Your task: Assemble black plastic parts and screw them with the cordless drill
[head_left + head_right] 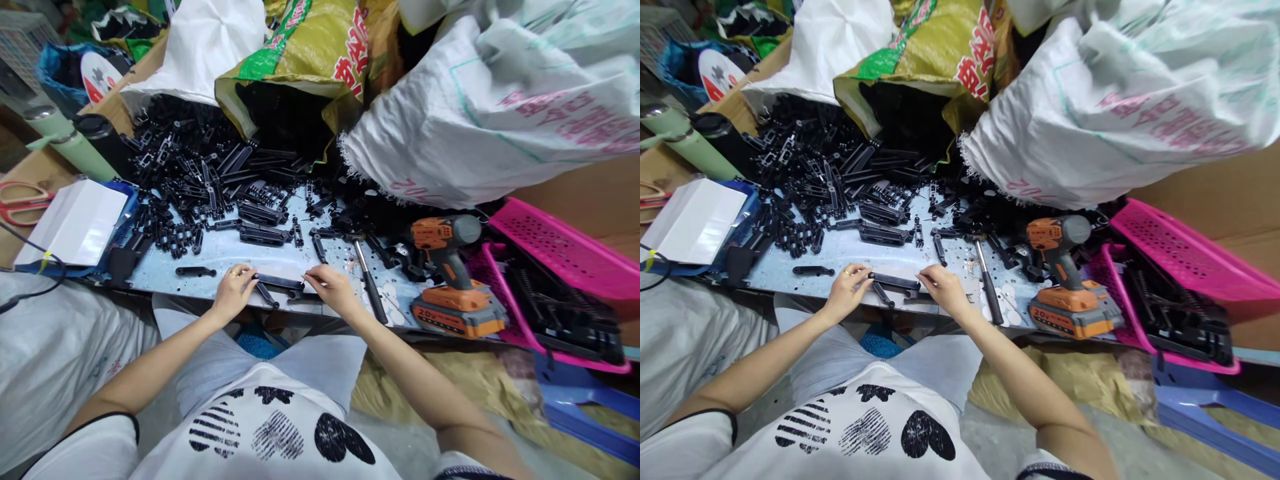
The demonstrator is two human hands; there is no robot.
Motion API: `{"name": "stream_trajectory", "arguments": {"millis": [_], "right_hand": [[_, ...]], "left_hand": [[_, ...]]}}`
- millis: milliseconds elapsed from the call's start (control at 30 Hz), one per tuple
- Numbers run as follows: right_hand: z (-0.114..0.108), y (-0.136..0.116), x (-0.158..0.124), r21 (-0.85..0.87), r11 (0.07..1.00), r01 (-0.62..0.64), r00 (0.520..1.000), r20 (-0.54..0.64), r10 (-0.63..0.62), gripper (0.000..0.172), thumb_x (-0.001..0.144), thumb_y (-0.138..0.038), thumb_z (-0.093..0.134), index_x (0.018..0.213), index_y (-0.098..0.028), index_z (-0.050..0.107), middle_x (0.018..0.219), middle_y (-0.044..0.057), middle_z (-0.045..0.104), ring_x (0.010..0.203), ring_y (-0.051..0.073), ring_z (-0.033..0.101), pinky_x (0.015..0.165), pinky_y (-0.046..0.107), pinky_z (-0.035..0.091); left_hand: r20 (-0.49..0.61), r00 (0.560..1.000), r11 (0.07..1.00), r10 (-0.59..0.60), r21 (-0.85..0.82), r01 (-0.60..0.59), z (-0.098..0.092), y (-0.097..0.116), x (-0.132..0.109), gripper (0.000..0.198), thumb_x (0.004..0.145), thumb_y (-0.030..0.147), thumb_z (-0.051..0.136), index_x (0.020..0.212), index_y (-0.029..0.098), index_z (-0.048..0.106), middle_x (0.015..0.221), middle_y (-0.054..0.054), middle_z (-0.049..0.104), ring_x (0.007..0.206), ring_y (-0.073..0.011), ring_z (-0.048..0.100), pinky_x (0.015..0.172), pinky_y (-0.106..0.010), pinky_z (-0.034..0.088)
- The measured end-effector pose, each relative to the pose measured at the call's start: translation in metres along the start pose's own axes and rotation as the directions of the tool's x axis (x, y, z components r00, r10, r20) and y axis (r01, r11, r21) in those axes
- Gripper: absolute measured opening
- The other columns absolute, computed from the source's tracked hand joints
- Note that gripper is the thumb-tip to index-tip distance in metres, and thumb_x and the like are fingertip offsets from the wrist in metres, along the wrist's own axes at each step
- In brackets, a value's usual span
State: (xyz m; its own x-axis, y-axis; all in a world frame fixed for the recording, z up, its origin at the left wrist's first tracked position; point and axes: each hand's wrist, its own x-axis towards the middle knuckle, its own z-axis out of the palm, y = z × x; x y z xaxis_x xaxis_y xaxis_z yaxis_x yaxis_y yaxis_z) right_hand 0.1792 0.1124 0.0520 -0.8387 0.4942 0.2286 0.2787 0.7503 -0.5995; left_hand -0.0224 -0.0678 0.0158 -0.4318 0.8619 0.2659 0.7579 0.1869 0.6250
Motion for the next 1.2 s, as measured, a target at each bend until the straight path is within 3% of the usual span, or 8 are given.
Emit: {"name": "stream_trajectory", "arguments": {"millis": [133, 267, 367, 500, 767, 967, 1067, 1200], "right_hand": [[0.009, 0.002, -0.013, -0.067, 0.997, 0.041, 0.999, 0.005, -0.041, 0.03, 0.095, -0.036, 0.039, 0.091, -0.02, 0.064, 0.092, 0.009, 0.067, 0.087, 0.017, 0.063, 0.077, 0.029, 0.051], [0.012, 0.008, -0.019, -0.163, 0.981, 0.106, 0.994, 0.055, -0.098, 0.03, 0.096, -0.032, 0.038, 0.099, -0.02, 0.066, 0.102, 0.01, 0.067, 0.093, 0.017, 0.064, 0.082, 0.03, 0.051], [0.018, 0.015, -0.026, -0.161, 0.971, 0.175, 0.984, 0.055, -0.168, 0.028, 0.095, -0.031, 0.041, 0.107, -0.02, 0.064, 0.105, 0.01, 0.067, 0.099, 0.018, 0.062, 0.09, 0.035, 0.049], [0.028, 0.03, -0.041, -0.178, 0.958, 0.223, 0.975, 0.053, -0.217, 0.038, 0.091, -0.038, 0.051, 0.122, -0.018, 0.057, 0.113, 0.012, 0.063, 0.102, 0.021, 0.058, 0.087, 0.037, 0.049], [0.011, 0.059, -0.031, -0.317, 0.826, 0.466, 0.878, 0.284, -0.386, 0.043, 0.093, -0.044, 0.044, 0.125, -0.018, 0.054, 0.095, 0.009, 0.065, 0.084, 0.018, 0.057, 0.072, 0.029, 0.043], [-0.007, 0.043, -0.022, -0.521, 0.763, 0.382, 0.918, 0.115, -0.38, 0.056, 0.083, -0.065, 0.047, 0.06, -0.015, 0.057, 0.056, 0.004, 0.052, 0.055, 0.014, 0.048, 0.055, 0.026, 0.029], [-0.033, 0.009, -0.017, -0.363, 0.804, 0.472, 0.876, 0.09, -0.473, 0.055, 0.083, -0.065, 0.047, 0.056, -0.017, 0.05, 0.052, 0.001, 0.047, 0.049, 0.012, 0.042, 0.051, 0.027, 0.025], [-0.057, -0.046, -0.017, 0.251, 0.759, 0.6, 0.775, 0.052, -0.63, 0.047, 0.087, -0.06, 0.046, 0.063, -0.019, 0.049, 0.049, -0.002, 0.041, 0.046, 0.011, 0.04, 0.049, 0.027, 0.026]], "left_hand": [[0.108, 0.978, 0.96, 0.179, 0.2, -0.197, 0.003, 0.01, 0.001, 0.032, 0.093, 0.032, 0.044, 0.118, 0.02, 0.059, 0.114, -0.012, 0.061, 0.111, -0.0263, 0.052, 0.093, -0.043, 0.039], [0.323, 0.871, 0.874, 0.371, 0.197, -0.445, 0.014, 0.034, 0.015, 0.037, 0.093, 0.033, 0.043, 0.125, 0.017, 0.052, 0.124, -0.014, 0.056, 0.124, -0.0284, 0.043, 0.102, -0.045, 0.029], [0.466, 0.805, 0.85, 0.367, 0.182, -0.494, 0.026, 0.05, 0.026, 0.052, 0.088, 0.045, 0.051, 0.129, 0.012, 0.046, 0.12, -0.017, 0.056, 0.118, -0.0309, 0.046, 0.097, -0.044, 0.032], [0.543, 0.795, 0.879, 0.269, 0.199, -0.434, 0.038, 0.058, 0.034, 0.052, 0.084, 0.048, 0.055, 0.121, 0.011, 0.049, 0.106, -0.015, 0.06, 0.102, -0.0291, 0.052, 0.084, -0.04, 0.038], [0.523, 0.789, 0.809, 0.322, 0.281, -0.516, 0.034, 0.059, 0.027, 0.051, 0.09, 0.045, 0.047, 0.126, 0.009, 0.045, 0.111, -0.015, 0.058, 0.1, -0.0265, 0.053, 0.08, -0.037, 0.038], [0.365, 0.843, 0.742, 0.395, 0.415, -0.527, 0.026, 0.043, 0.029, 0.046, 0.094, 0.044, 0.036, 0.083, 0.008, 0.063, 0.073, -0.012, 0.062, 0.072, -0.0221, 0.058, 0.06, -0.031, 0.039], [0.207, 0.829, 0.775, 0.52, 0.293, -0.56, -0.003, 0.052, 0.031, 0.048, 0.096, 0.04, 0.034, 0.063, 0.014, 0.057, 0.057, -0.007, 0.056, 0.058, -0.0174, 0.053, 0.052, -0.028, 0.034], [0.021, 0.773, 0.746, 0.634, -0.282, -0.604, -0.046, 0.097, 0.015, 0.052, 0.098, 0.043, 0.024, 0.063, 0.016, 0.052, 0.05, -0.001, 0.05, 0.047, -0.012, 0.046, 0.048, -0.026, 0.032]]}}
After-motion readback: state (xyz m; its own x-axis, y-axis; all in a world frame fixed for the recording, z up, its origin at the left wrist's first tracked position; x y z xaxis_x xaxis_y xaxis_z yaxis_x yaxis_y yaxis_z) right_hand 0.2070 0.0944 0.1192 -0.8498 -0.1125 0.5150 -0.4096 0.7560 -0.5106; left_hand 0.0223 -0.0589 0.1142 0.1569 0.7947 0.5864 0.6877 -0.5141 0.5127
